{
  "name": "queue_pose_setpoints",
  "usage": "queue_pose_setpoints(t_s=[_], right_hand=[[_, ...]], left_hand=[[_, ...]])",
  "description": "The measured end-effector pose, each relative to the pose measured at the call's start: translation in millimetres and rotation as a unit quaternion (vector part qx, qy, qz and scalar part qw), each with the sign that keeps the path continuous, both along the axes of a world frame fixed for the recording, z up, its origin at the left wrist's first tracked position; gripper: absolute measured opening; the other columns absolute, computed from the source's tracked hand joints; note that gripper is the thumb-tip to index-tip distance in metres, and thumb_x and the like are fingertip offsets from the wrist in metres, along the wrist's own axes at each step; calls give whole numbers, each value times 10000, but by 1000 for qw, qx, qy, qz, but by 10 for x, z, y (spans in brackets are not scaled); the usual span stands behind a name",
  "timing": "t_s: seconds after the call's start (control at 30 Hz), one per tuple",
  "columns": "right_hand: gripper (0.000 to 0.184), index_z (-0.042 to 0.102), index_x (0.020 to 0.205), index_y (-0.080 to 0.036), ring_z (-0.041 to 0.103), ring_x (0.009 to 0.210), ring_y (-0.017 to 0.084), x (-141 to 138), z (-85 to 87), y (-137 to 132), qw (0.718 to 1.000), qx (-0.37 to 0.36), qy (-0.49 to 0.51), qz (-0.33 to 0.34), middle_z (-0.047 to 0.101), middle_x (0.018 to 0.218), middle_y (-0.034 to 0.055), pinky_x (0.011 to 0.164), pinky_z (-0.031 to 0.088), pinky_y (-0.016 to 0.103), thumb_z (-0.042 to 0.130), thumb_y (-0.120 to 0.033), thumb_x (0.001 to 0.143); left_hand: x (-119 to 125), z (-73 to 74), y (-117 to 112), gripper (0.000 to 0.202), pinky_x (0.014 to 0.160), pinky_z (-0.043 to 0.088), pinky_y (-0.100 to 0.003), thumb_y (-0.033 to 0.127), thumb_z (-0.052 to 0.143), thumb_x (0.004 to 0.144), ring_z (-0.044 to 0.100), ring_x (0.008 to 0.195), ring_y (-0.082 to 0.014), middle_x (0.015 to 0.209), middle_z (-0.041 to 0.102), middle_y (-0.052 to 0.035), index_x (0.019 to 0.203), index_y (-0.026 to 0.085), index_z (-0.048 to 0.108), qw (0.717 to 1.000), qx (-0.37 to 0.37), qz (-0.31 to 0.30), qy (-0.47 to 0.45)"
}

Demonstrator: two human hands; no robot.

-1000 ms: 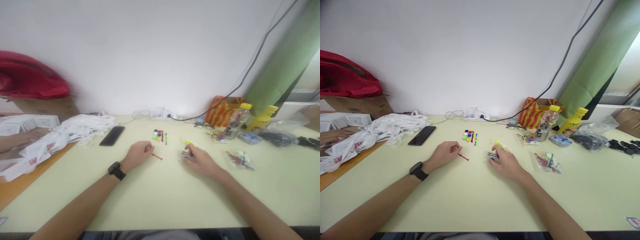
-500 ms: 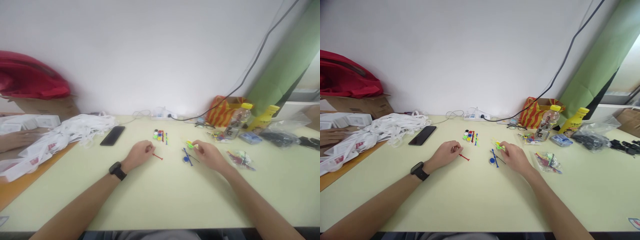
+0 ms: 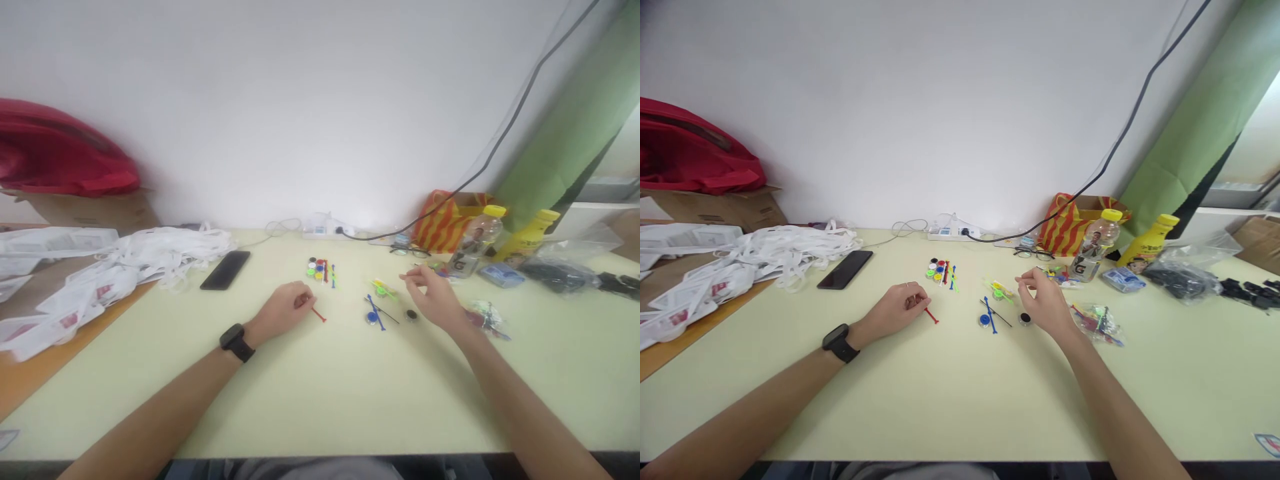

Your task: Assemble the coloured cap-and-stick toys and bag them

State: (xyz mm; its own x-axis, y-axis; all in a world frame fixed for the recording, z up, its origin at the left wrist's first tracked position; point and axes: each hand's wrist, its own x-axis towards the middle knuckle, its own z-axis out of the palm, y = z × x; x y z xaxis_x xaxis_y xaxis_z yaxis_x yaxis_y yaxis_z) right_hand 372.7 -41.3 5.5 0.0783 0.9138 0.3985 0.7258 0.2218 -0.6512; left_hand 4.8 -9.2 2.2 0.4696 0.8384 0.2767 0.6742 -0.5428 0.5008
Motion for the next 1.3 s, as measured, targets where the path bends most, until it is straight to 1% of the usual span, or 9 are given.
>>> queue_pose_setpoints(t_s=[0.23,0.37,0.5,0.6,0.73,0.93,1.1,1.2,1.3], right_hand=[[201,437,1049,-276,649,1285,324,-57,-36,-6,1000,23,11,-4,748,1282,115,999,477,485,593,-330,935],[178,464,1026,-269,651,1283,329,-57,-41,-14,999,42,1,-8,750,1264,123,998,479,474,586,-371,946],[185,453,959,-269,742,1002,310,-17,-2,-12,997,22,-55,-43,793,1022,85,787,498,388,588,-392,930],[208,483,865,-264,679,697,258,59,29,-23,984,-32,-163,-61,736,791,37,607,403,330,595,-433,911],[290,504,708,-247,618,630,221,148,20,-98,967,-107,-231,0,664,692,32,542,338,301,633,-447,873],[182,536,673,-240,574,566,177,100,66,-210,958,-163,-233,38,661,696,15,486,286,284,642,-253,822],[68,585,897,-254,627,669,203,-83,150,-189,978,-83,-181,63,672,745,8,571,396,294,574,-313,930],[80,611,1001,-248,657,819,219,-300,117,-220,979,1,-133,152,696,904,47,718,486,328,555,-294,968],[166,653,1112,-256,665,963,246,-548,12,-283,963,30,-116,243,703,1045,84,842,518,374,539,-255,991]], left_hand=[[15,-15,-19,200,658,477,-294,372,588,974,601,729,-169,883,679,-29,897,214,682,998,-33,-25,-40],[19,-12,-27,198,658,485,-297,371,576,980,603,735,-173,892,683,-35,943,215,692,998,-37,-30,-47],[26,0,-47,221,720,511,-317,372,575,980,613,780,-185,924,675,-50,1046,221,723,997,-27,-57,-40],[36,23,-77,279,776,527,-331,395,572,988,633,835,-199,985,675,-74,1120,225,750,995,-32,-89,-30],[43,57,-107,295,754,526,-333,408,555,1001,637,831,-202,1023,675,-89,1066,237,786,993,-44,-103,-22],[39,83,-104,251,723,513,-320,358,565,990,637,786,-184,1008,674,-70,984,235,784,995,-39,-97,-9],[48,82,-110,235,748,507,-322,309,558,977,639,801,-189,951,675,-51,835,215,719,996,-28,-82,-4],[53,79,-118,237,738,495,-323,311,559,979,624,767,-184,889,668,-36,790,207,657,997,-19,-71,0],[60,76,-126,240,754,496,-332,313,545,989,627,773,-191,876,673,-35,802,210,653,997,-12,-74,4]])
